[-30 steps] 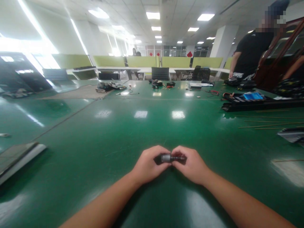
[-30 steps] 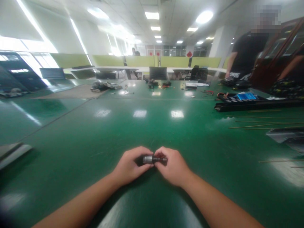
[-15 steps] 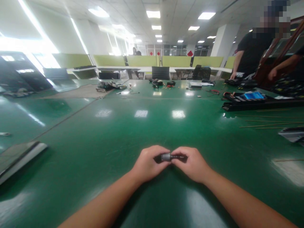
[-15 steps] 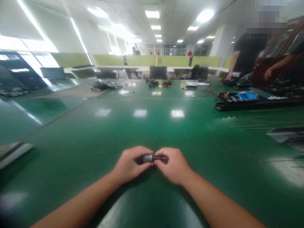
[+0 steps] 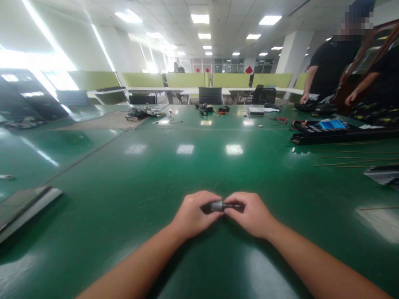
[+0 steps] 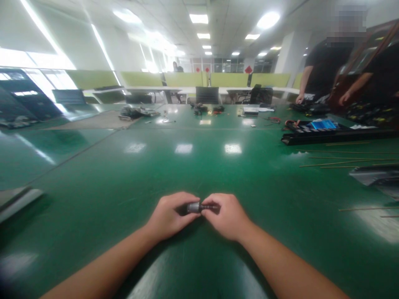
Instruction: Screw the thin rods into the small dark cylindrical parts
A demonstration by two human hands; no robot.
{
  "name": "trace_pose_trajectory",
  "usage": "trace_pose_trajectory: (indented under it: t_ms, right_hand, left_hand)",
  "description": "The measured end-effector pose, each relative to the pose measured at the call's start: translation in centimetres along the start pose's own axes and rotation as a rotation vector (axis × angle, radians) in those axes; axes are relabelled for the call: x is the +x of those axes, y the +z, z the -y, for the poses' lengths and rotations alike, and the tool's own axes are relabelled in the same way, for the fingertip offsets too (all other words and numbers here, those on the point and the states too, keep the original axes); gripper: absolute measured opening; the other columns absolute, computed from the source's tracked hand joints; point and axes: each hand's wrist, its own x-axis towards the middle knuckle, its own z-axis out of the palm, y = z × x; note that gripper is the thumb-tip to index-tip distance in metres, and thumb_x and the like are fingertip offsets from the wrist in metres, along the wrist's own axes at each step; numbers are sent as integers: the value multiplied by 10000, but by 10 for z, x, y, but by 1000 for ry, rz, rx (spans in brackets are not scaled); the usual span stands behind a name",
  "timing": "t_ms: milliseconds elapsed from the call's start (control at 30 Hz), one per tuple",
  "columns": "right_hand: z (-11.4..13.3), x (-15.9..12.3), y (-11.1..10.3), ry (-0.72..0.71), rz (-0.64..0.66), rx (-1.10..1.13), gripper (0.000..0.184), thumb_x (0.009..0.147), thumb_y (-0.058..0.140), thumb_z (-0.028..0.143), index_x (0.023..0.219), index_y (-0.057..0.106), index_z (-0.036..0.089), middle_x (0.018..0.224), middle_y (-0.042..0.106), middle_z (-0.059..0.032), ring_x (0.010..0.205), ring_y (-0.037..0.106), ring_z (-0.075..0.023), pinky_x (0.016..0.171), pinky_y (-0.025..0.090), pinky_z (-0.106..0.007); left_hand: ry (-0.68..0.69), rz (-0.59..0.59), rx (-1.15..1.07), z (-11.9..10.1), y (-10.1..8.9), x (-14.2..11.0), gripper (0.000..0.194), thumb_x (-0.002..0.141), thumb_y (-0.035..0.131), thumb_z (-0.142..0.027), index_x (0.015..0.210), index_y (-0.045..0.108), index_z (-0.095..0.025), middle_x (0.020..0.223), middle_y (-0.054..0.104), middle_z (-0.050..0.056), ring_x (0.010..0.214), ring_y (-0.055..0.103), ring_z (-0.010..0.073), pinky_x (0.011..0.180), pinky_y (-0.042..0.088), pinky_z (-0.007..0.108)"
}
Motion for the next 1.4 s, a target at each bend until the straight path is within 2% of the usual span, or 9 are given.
trace_pose_trajectory:
  t_ms: [733, 1400]
  right_hand:
    - [0, 1, -1, -2, 13, -10, 105, 768, 714, 170, 853, 751, 218, 815, 749, -9, 736, 676, -176, 672, 485, -256]
    - [2, 0, -3, 5, 11, -28, 83, 819, 690, 191, 863, 757, 211, 810, 749, -10, 735, 674, -166, 676, 464, -249]
  left_hand:
    - [6, 1, 22, 3, 0, -1, 238, 743, 768, -250, 975, 736, -209, 951, 759, 53, 868, 712, 191, 831, 562, 300]
    - [40, -33, 55, 5, -1, -1, 265, 720, 787, -236, 979, 739, -213, 949, 763, 36, 868, 715, 186, 834, 563, 299]
